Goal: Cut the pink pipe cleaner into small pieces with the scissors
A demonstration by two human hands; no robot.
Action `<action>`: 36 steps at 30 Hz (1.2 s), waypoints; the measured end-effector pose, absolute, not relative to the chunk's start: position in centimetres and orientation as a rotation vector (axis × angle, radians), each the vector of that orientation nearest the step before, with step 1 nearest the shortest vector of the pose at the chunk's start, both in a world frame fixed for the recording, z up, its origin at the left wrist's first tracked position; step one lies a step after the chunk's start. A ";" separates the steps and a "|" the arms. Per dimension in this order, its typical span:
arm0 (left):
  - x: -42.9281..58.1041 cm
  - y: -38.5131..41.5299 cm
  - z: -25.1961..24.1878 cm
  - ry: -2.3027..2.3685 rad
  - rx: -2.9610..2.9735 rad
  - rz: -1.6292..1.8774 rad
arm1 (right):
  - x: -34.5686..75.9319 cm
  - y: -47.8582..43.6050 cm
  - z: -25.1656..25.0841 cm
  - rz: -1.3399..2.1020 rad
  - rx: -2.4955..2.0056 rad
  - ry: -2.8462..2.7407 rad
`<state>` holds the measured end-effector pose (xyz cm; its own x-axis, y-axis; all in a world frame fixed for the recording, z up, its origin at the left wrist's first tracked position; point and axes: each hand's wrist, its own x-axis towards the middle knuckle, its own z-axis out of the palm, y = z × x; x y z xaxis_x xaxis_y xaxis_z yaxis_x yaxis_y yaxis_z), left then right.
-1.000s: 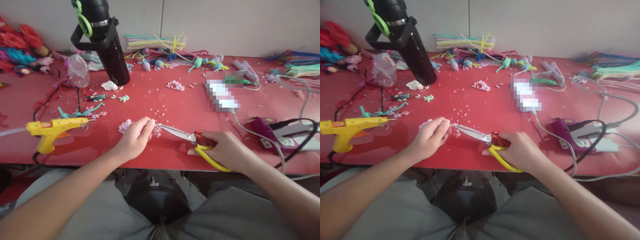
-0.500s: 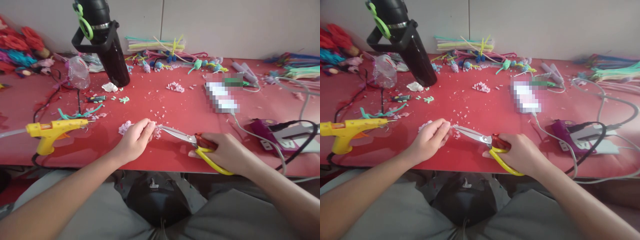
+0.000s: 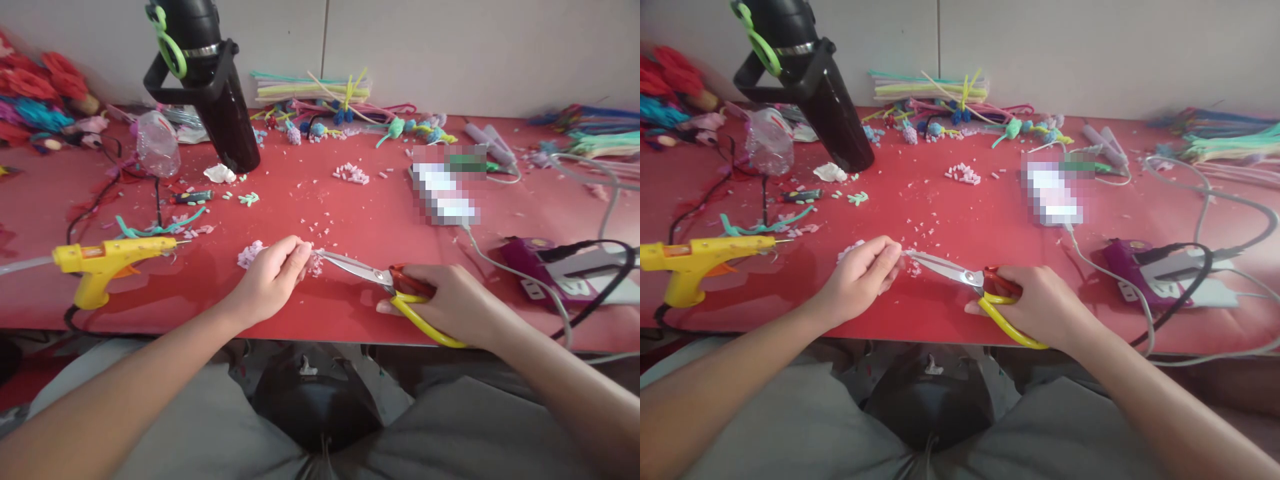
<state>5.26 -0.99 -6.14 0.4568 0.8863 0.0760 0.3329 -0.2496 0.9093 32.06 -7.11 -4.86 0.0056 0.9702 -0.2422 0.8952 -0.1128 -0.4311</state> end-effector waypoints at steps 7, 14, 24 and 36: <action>5.2 -0.8 -6.4 1.041 1.805 0.756 | 32.3 -7.3 -5.0 0.727 -2.082 -1.986; 5.3 -0.9 -6.0 1.061 1.848 0.742 | 32.5 -7.3 -5.1 0.702 -2.071 -2.024; 5.4 -0.8 -6.0 1.058 1.855 0.739 | 32.1 -7.3 -4.8 0.710 -2.081 -2.008; 5.4 -1.0 -5.7 1.086 1.877 0.719 | 32.6 -7.2 -5.7 0.672 -2.090 -1.994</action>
<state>5.40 -1.04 -5.66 0.4622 0.8841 0.0686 0.4081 -0.2807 0.8687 32.60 -7.17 -5.70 0.0011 0.9798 -0.1998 0.9007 -0.0878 -0.4254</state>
